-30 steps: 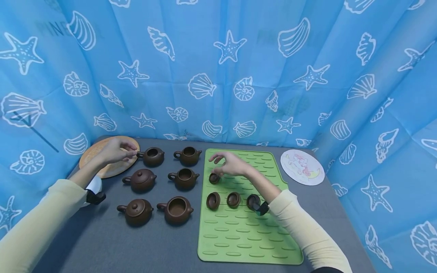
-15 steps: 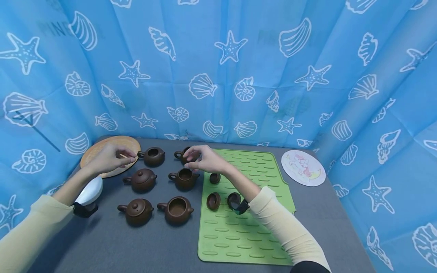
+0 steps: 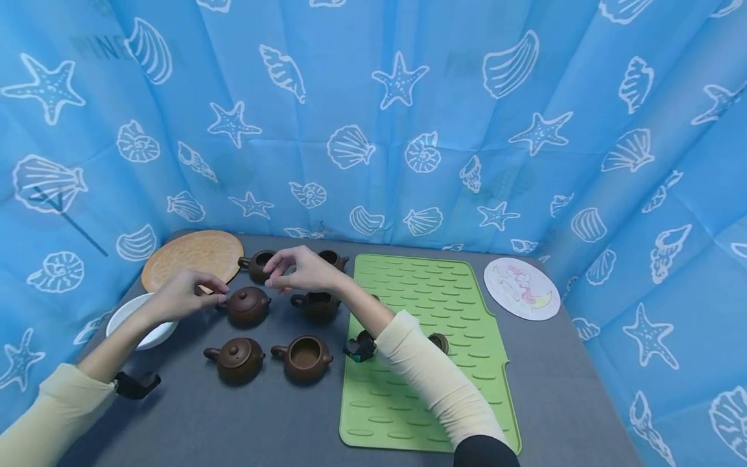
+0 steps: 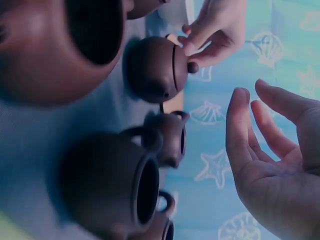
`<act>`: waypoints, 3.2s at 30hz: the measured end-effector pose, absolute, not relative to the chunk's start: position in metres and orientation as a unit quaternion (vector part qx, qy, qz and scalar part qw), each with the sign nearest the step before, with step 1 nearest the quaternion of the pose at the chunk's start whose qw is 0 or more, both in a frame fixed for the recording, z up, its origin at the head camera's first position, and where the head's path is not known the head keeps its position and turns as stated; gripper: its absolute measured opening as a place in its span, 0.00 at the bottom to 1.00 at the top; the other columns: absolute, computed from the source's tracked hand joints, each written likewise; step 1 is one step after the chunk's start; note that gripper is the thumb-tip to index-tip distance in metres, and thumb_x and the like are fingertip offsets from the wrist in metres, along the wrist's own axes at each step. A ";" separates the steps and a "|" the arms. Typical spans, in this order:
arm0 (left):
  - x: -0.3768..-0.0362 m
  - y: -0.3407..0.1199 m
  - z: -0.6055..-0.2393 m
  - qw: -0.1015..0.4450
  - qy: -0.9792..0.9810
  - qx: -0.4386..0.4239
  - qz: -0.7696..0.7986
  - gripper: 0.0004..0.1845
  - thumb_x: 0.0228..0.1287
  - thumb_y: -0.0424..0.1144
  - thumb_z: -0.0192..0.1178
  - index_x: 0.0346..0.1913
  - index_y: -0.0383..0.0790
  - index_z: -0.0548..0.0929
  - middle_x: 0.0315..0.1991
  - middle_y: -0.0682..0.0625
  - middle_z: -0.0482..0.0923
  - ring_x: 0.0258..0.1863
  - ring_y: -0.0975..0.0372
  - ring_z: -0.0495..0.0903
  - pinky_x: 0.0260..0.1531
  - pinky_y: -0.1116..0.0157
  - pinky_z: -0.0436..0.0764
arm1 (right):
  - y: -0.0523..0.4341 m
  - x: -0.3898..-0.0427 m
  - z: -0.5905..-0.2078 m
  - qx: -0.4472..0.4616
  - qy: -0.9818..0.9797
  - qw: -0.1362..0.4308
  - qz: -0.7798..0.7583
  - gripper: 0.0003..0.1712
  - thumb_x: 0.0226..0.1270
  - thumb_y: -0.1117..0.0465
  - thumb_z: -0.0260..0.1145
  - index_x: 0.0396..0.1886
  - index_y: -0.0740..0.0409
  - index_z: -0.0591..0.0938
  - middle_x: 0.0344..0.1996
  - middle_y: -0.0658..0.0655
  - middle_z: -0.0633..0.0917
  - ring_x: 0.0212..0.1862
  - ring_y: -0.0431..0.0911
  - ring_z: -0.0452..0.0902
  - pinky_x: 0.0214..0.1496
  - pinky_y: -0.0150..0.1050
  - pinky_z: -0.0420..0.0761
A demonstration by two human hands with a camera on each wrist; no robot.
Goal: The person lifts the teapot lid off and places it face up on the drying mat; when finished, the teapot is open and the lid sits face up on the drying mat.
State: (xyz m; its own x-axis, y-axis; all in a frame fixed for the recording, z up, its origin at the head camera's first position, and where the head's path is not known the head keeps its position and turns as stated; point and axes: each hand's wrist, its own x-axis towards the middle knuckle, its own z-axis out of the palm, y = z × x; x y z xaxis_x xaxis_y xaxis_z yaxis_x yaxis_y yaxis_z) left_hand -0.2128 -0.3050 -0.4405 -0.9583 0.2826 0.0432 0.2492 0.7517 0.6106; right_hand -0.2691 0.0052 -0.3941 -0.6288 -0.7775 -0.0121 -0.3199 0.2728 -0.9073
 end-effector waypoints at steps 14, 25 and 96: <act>-0.211 -0.311 -0.449 0.078 0.919 0.121 0.367 0.08 0.73 0.34 0.71 0.50 0.34 0.92 0.42 0.41 0.92 0.36 0.54 0.90 0.31 0.64 0.88 | -0.057 -0.280 -0.415 -0.344 0.756 0.328 -0.450 0.17 0.78 0.69 0.67 0.62 0.71 0.84 0.43 0.62 0.89 0.39 0.45 0.89 0.53 0.45 0.93; -0.210 -0.310 -0.445 0.111 0.913 0.094 0.380 0.09 0.75 0.35 0.68 0.52 0.34 0.91 0.42 0.39 0.91 0.36 0.57 0.88 0.34 0.62 0.87 | -0.066 -0.278 -0.427 -0.326 0.776 0.314 -0.439 0.12 0.76 0.70 0.70 0.55 0.70 0.86 0.31 0.51 0.83 0.33 0.41 0.84 0.46 0.38 0.93; -0.205 -0.304 -0.449 0.071 0.925 0.101 0.358 0.07 0.74 0.30 0.67 0.50 0.34 0.91 0.37 0.41 0.91 0.30 0.59 0.85 0.27 0.65 0.85 | 0.205 -0.262 -0.407 -0.191 0.699 0.257 -0.639 0.32 0.85 0.69 0.59 0.82 0.62 0.63 0.68 0.61 0.69 0.62 0.54 0.89 0.71 0.48 0.84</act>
State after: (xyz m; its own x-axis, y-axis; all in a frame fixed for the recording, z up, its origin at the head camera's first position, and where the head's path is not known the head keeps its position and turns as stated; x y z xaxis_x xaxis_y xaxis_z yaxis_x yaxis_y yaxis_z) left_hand -0.2053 -0.3038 -0.4489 -0.9694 0.2383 -0.0595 0.1362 0.7231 0.6772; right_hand -0.2619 0.2051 -0.4074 -0.7946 -0.5962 -0.1145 0.0609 0.1093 -0.9921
